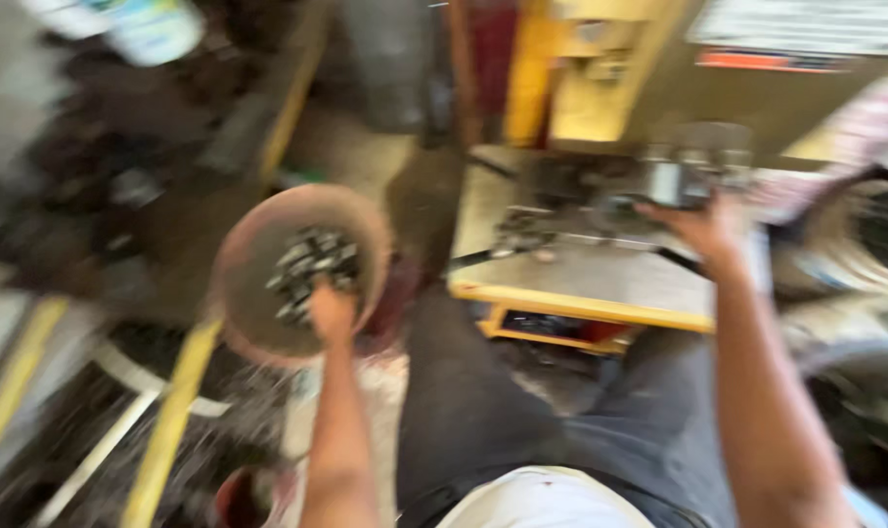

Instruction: The person places a metal component into a press machine, operates the machine with their hands, and then removes the component to place it into a large bucket. The person repeats this process with several metal components, picking them from a small bowl and placing the finished ones into the bucket.

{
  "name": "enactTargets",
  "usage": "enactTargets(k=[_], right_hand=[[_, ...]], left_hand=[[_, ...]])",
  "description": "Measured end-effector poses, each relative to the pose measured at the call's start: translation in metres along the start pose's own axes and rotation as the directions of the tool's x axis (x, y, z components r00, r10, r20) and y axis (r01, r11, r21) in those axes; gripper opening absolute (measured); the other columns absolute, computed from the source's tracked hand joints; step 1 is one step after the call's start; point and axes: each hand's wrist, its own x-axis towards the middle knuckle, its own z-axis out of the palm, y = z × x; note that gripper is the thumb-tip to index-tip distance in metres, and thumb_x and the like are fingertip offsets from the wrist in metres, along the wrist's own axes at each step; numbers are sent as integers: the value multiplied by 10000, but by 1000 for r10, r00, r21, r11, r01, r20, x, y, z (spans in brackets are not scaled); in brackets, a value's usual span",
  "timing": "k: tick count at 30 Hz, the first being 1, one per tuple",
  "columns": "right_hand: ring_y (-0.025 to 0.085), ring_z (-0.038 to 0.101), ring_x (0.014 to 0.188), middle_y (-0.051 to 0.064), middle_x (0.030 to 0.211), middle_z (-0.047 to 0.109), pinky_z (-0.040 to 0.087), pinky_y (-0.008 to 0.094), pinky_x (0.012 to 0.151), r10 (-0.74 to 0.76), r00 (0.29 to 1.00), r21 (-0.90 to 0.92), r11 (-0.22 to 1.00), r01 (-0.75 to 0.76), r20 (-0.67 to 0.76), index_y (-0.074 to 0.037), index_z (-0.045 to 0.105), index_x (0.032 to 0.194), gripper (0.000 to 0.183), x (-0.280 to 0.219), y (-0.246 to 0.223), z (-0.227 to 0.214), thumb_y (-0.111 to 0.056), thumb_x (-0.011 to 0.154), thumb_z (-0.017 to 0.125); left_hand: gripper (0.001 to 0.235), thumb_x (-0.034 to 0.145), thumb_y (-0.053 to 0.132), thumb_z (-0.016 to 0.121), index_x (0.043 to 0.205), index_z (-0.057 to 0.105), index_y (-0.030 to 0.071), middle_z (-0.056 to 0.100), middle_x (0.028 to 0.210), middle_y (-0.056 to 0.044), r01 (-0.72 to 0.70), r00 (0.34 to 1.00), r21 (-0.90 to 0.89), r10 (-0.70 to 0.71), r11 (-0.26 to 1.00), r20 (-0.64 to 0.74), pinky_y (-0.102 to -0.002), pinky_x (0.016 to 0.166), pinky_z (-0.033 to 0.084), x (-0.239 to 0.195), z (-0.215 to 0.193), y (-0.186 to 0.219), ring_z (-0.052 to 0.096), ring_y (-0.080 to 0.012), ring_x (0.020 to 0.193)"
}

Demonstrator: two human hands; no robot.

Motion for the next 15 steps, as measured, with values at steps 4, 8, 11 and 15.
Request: enactTargets(k=[4,8,11,15], right_hand=[[268,565,1256,257,1436,485,565,402,943,-156,987,363,919,156,-29,115,411,1460,1106,6,7,9,-368,641,976],[257,661,1144,248,1280,662,547,380,951,-185,983,190,965,183,-9,127,529,1372,937,5,-4,1,-294,665,978],[252,683,1041,198,1154,743,552,372,935,-205,977,156,968,195,51,64,652,1264,731,2,-9,-9,-274,687,946],[242,696,964,149,1070,760,563,377,891,-196,977,265,950,166,90,17,682,1157,674,10,-10,-15,-279,613,950]], left_hand=[[513,872,236,821,1269,658,-46,736,1102,-204,-356,934,-569,262,741,-242,-443,907,545,-43,-23,87,702,-362,1019],[386,850,116,812,1212,732,7,715,1197,-152,-455,852,-730,487,510,-191,-369,987,535,-114,-28,207,669,-241,1123],[411,864,168,833,1245,747,41,706,1250,-165,-486,729,-786,673,382,-124,-385,1019,494,-147,-9,306,645,-266,1184],[409,828,242,854,1154,762,13,739,1041,-199,-684,638,-637,715,355,-286,-411,857,519,-161,33,406,672,-337,972]])
